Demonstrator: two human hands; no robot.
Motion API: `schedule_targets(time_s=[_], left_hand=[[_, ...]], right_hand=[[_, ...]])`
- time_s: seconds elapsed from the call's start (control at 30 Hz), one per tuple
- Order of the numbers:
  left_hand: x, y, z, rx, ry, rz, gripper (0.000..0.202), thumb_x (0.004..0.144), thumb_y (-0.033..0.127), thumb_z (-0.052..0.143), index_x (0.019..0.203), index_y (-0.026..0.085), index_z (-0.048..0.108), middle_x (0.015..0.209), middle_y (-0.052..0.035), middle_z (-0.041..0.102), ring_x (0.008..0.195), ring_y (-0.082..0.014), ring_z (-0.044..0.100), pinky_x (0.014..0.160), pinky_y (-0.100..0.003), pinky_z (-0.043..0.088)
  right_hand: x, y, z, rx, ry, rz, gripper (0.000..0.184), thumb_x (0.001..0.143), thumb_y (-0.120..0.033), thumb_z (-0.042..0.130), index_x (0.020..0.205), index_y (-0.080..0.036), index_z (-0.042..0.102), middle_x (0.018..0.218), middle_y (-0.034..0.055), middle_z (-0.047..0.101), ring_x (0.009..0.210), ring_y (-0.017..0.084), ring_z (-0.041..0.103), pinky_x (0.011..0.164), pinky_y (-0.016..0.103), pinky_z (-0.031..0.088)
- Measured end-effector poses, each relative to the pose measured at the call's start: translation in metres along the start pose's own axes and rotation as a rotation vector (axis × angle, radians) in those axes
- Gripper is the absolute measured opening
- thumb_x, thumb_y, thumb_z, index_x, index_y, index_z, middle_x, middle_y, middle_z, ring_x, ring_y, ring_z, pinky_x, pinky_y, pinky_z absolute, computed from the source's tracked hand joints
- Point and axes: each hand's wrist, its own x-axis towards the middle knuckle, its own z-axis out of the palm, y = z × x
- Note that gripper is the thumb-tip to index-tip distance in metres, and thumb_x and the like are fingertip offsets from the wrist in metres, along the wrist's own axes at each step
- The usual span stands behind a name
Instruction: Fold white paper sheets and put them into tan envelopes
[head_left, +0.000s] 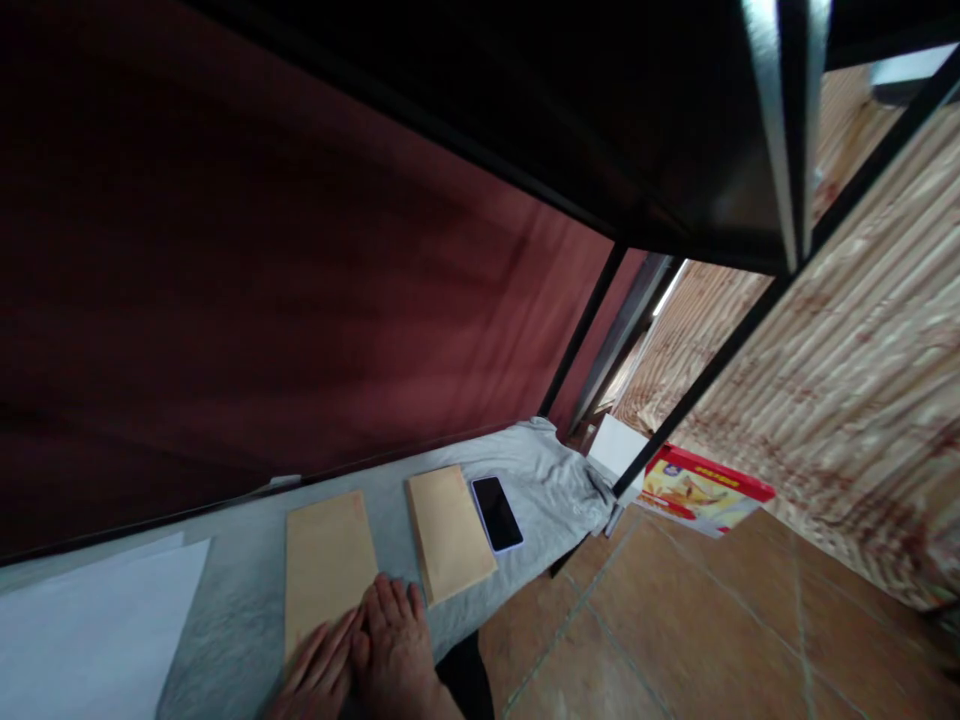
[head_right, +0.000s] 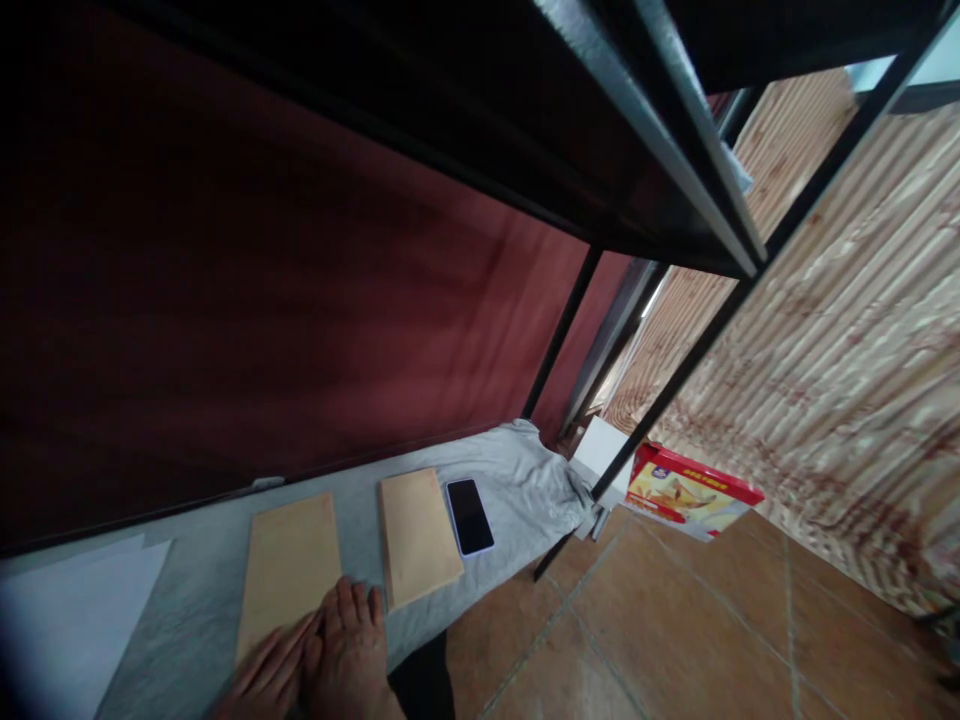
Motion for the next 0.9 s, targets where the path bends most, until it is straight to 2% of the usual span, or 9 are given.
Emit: schedule_targets(time_s=[0.1, 0.2, 0.3, 0.47, 0.53, 0.63, 0.7, 0.77, 0.9], left_hand=[[0.000, 0.011, -0.010, -0.078, -0.173, -0.079, 0.086, 0.063, 0.017, 0.056, 0.149, 0.023, 0.049, 0.157, -0.0077, 0.045, 0.144, -0.0290, 0.043, 0.117, -0.046, 0.040], [0.005, 0.020, -0.026, -0.174, -0.252, -0.135, 0.085, 0.071, 0.021, 0.059, 0.154, 0.018, 0.039, 0.162, -0.0114, 0.037, 0.146, -0.0299, 0.040, 0.118, -0.049, 0.039], [0.011, 0.019, -0.042, -0.263, -0.263, -0.204, 0.071, 0.085, 0.027, 0.057, 0.153, 0.015, 0.040, 0.158, -0.0128, 0.042, 0.143, -0.0267, 0.046, 0.116, -0.043, 0.044], [0.025, 0.002, -0.056, -0.400, -0.339, -0.282, 0.045, 0.101, 0.032, 0.040, 0.144, 0.026, 0.054, 0.145, -0.0028, 0.060, 0.133, -0.0182, 0.056, 0.114, -0.031, 0.047], [0.040, -0.010, -0.050, -0.392, -0.343, -0.333, 0.045, 0.103, 0.027, 0.033, 0.142, 0.022, 0.056, 0.144, -0.0055, 0.061, 0.135, -0.0192, 0.055, 0.115, -0.036, 0.045], [0.070, -0.036, -0.025, -0.330, -0.293, -0.375, 0.049, 0.102, 0.031, 0.035, 0.149, 0.019, 0.045, 0.155, -0.0091, 0.049, 0.145, -0.0224, 0.043, 0.120, -0.045, 0.037], [0.089, -0.055, -0.004, -0.271, -0.300, -0.390, 0.053, 0.103, 0.037, 0.035, 0.152, 0.017, 0.040, 0.161, -0.0113, 0.039, 0.150, -0.0243, 0.033, 0.122, -0.047, 0.031], [0.104, -0.072, 0.016, -0.219, -0.328, -0.420, 0.059, 0.102, 0.043, 0.037, 0.153, 0.014, 0.038, 0.161, -0.0146, 0.037, 0.151, -0.0270, 0.030, 0.123, -0.048, 0.027], [0.118, -0.092, 0.039, -0.154, -0.359, -0.472, 0.063, 0.101, 0.046, 0.039, 0.154, 0.012, 0.036, 0.162, -0.0160, 0.035, 0.153, -0.0276, 0.027, 0.125, -0.048, 0.019]], right_hand=[[-0.008, -0.002, -0.004, 0.032, 0.054, -0.007, 0.046, 0.104, -0.040, 0.047, 0.144, -0.019, 0.054, 0.146, 0.0096, 0.058, 0.135, 0.025, 0.055, 0.114, 0.047, 0.045], [-0.015, -0.004, -0.011, 0.079, 0.050, 0.007, 0.044, 0.105, -0.036, 0.043, 0.146, -0.021, 0.052, 0.148, 0.0075, 0.056, 0.139, 0.022, 0.051, 0.119, 0.047, 0.038], [-0.025, -0.005, -0.016, 0.091, 0.064, -0.010, 0.043, 0.106, -0.032, 0.039, 0.147, -0.025, 0.052, 0.147, 0.0052, 0.057, 0.139, 0.021, 0.052, 0.121, 0.046, 0.035], [-0.038, -0.005, -0.016, 0.076, 0.039, -0.045, 0.043, 0.105, -0.032, 0.042, 0.148, -0.031, 0.050, 0.146, 0.0026, 0.059, 0.135, 0.021, 0.055, 0.123, 0.047, 0.031], [-0.039, -0.004, -0.015, 0.080, 0.039, -0.039, 0.043, 0.105, -0.031, 0.042, 0.147, -0.031, 0.051, 0.144, 0.0019, 0.061, 0.133, 0.021, 0.057, 0.123, 0.047, 0.030], [-0.036, -0.006, -0.013, 0.085, 0.057, -0.023, 0.042, 0.104, -0.029, 0.043, 0.145, -0.031, 0.054, 0.142, 0.0025, 0.062, 0.131, 0.021, 0.059, 0.122, 0.047, 0.031], [-0.035, -0.007, -0.012, 0.093, 0.077, -0.016, 0.043, 0.104, -0.028, 0.043, 0.145, -0.031, 0.054, 0.142, 0.0026, 0.062, 0.129, 0.021, 0.060, 0.122, 0.047, 0.030], [-0.036, -0.008, -0.011, 0.095, 0.087, -0.014, 0.044, 0.103, -0.028, 0.044, 0.146, -0.031, 0.052, 0.144, 0.0020, 0.061, 0.130, 0.021, 0.060, 0.123, 0.046, 0.030], [-0.038, -0.006, -0.006, 0.091, 0.093, -0.006, 0.046, 0.103, -0.028, 0.044, 0.149, -0.032, 0.048, 0.147, 0.0008, 0.058, 0.132, 0.021, 0.058, 0.123, 0.046, 0.029]])
